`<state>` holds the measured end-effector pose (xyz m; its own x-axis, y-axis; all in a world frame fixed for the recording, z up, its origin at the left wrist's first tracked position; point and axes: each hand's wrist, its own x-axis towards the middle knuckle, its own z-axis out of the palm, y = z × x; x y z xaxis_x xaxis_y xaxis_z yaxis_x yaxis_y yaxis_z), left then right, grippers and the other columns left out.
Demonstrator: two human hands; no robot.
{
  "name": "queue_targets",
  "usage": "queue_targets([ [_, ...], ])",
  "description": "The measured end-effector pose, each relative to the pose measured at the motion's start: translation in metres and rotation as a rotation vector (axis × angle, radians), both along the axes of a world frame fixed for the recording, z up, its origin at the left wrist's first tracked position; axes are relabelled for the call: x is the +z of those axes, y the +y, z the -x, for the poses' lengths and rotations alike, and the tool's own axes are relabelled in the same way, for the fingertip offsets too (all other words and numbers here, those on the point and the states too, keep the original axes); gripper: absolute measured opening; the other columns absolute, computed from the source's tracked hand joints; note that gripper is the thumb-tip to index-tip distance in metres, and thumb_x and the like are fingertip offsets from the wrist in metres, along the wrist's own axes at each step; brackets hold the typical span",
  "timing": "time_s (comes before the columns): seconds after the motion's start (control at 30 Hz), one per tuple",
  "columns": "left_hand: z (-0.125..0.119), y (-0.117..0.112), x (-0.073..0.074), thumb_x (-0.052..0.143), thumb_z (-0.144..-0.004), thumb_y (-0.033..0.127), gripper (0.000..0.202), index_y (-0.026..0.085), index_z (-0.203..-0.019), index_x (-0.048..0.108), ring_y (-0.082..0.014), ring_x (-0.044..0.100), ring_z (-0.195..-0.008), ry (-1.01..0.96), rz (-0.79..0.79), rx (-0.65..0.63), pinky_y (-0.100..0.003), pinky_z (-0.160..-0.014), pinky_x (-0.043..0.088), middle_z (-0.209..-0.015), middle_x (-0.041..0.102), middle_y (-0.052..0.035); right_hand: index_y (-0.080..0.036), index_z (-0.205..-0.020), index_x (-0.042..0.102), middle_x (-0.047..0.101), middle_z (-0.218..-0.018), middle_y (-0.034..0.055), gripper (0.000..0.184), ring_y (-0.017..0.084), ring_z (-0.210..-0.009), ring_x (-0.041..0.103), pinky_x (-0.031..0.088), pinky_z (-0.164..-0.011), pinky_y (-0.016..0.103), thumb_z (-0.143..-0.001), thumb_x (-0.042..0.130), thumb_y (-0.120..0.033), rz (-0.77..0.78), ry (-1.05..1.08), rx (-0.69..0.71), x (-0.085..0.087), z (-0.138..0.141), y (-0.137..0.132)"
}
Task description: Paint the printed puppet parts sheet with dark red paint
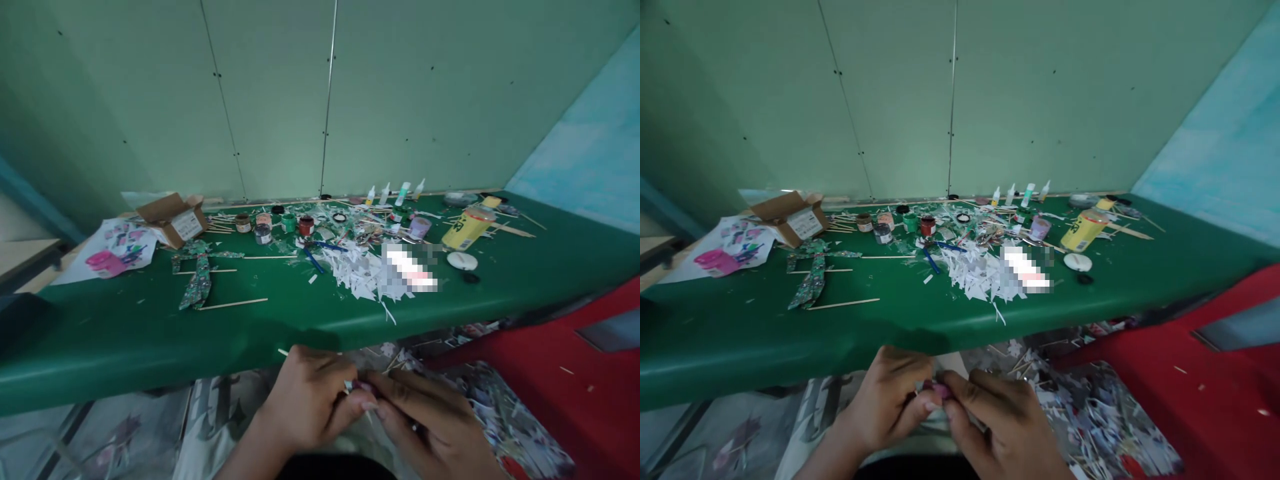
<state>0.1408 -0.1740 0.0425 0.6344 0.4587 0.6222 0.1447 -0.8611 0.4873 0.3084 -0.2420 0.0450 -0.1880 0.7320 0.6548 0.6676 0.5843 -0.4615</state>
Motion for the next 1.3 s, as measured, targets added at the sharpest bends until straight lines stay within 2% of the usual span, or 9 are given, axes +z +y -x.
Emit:
queue_targets([
  [0.07, -0.006, 0.002, -0.001, 0.027, -0.1, 0.047, 0.048, 0.019, -0.064, 0.04, -0.0094, 0.035, -0.047, 0.005, 0.014, -0.027, -0.025, -0.047, 0.023, -0.052, 0.039, 0.0034, -0.022, -0.103, 0.07, 0.074, -0.071, 0.0013, 0.025, 0.015, -0.057, 0.07, 0.057, -0.049, 0.023, -0.091, 0.049, -0.018, -0.041, -0.026, -0.037, -0.003, -0.005, -0.002],
  [0.17, -0.015, 0.005, -0.004, 0.031, -0.098, 0.055, 0.052, 0.018, -0.063, 0.041, -0.0087, 0.036, -0.047, 0.007, 0.099, -0.044, -0.024, -0.047, 0.024, -0.052, 0.039, 0.0039, -0.024, -0.108, 0.068, 0.075, -0.075, 0.0015, 0.027, 0.016, -0.059, 0.071, 0.057, -0.049, 0.024, -0.089, 0.051, -0.016, -0.079, -0.057, -0.084, -0.008, -0.013, -0.005],
  [0.3, -0.022, 0.007, -0.006, 0.037, -0.093, 0.063, 0.056, 0.017, -0.061, 0.042, -0.0086, 0.037, -0.049, 0.007, 0.154, -0.034, -0.024, -0.049, 0.024, -0.054, 0.041, 0.0036, -0.027, -0.112, 0.067, 0.076, -0.08, 0.0009, 0.032, 0.016, -0.063, 0.073, 0.058, -0.053, 0.024, -0.088, 0.05, -0.014, -0.046, -0.04, -0.082, -0.01, -0.02, -0.007],
  [0.53, -0.022, 0.007, -0.006, 0.033, -0.094, 0.062, 0.054, 0.017, -0.065, 0.043, -0.0088, 0.039, -0.05, 0.011, 0.132, -0.051, -0.024, -0.049, 0.025, -0.055, 0.043, 0.0034, -0.026, -0.103, 0.071, 0.077, -0.08, 0.0003, 0.029, 0.014, -0.066, 0.074, 0.059, -0.056, 0.019, -0.087, 0.05, -0.013, -0.009, 0.013, -0.037, -0.003, -0.021, -0.005],
  [0.73, -0.025, 0.008, -0.007, 0.034, -0.094, 0.062, 0.055, 0.017, -0.064, 0.044, -0.0097, 0.041, -0.051, 0.039, 0.141, -0.05, -0.024, -0.05, 0.027, -0.056, 0.046, 0.0022, -0.025, -0.103, 0.072, 0.078, -0.082, 0.0019, 0.029, 0.015, -0.068, 0.074, 0.06, -0.059, 0.02, -0.088, 0.049, -0.015, 0.01, 0.013, -0.035, -0.005, -0.023, -0.005],
  [0.87, -0.028, 0.009, -0.007, 0.032, -0.095, 0.059, 0.055, 0.018, -0.063, 0.045, -0.01, 0.04, -0.051, 0.06, 0.106, -0.063, -0.025, -0.049, 0.026, -0.056, 0.044, 0.0022, -0.023, -0.102, 0.071, 0.078, -0.082, 0.0029, 0.028, 0.015, -0.068, 0.074, 0.06, -0.055, 0.021, -0.089, 0.048, -0.017, 0.011, 0.001, -0.052, -0.008, -0.026, -0.006],
  [0.97, -0.031, 0.01, -0.008, 0.03, -0.097, 0.057, 0.054, 0.018, -0.062, 0.043, -0.0095, 0.037, -0.049, 0.051, 0.125, -0.088, -0.025, -0.048, 0.026, -0.054, 0.042, 0.003, -0.023, -0.103, 0.07, 0.077, -0.081, 0.0022, 0.026, 0.015, -0.067, 0.074, 0.059, -0.054, 0.022, -0.089, 0.05, -0.015, -0.013, -0.011, -0.082, -0.011, -0.027, -0.006],
  [1.13, -0.035, 0.013, -0.01, 0.031, -0.098, 0.055, 0.052, 0.018, -0.065, 0.044, -0.0097, 0.041, -0.051, 0.063, 0.09, -0.096, -0.024, -0.05, 0.026, -0.055, 0.044, 0.0029, -0.025, -0.112, 0.065, 0.076, -0.082, 0.0006, 0.031, 0.015, -0.066, 0.073, 0.058, -0.052, 0.023, -0.09, 0.049, -0.012, -0.036, -0.033, -0.098, -0.02, -0.028, -0.007],
  [1.3, -0.043, 0.015, -0.011, 0.028, -0.1, 0.051, 0.052, 0.017, -0.063, 0.043, -0.0094, 0.04, -0.05, 0.086, 0.094, -0.101, -0.024, -0.049, 0.025, -0.053, 0.043, 0.003, -0.025, -0.117, 0.063, 0.075, -0.083, 0.0021, 0.032, 0.016, -0.064, 0.072, 0.056, -0.053, 0.024, -0.09, 0.051, -0.013, -0.078, -0.059, -0.194, -0.034, -0.032, -0.01],
])
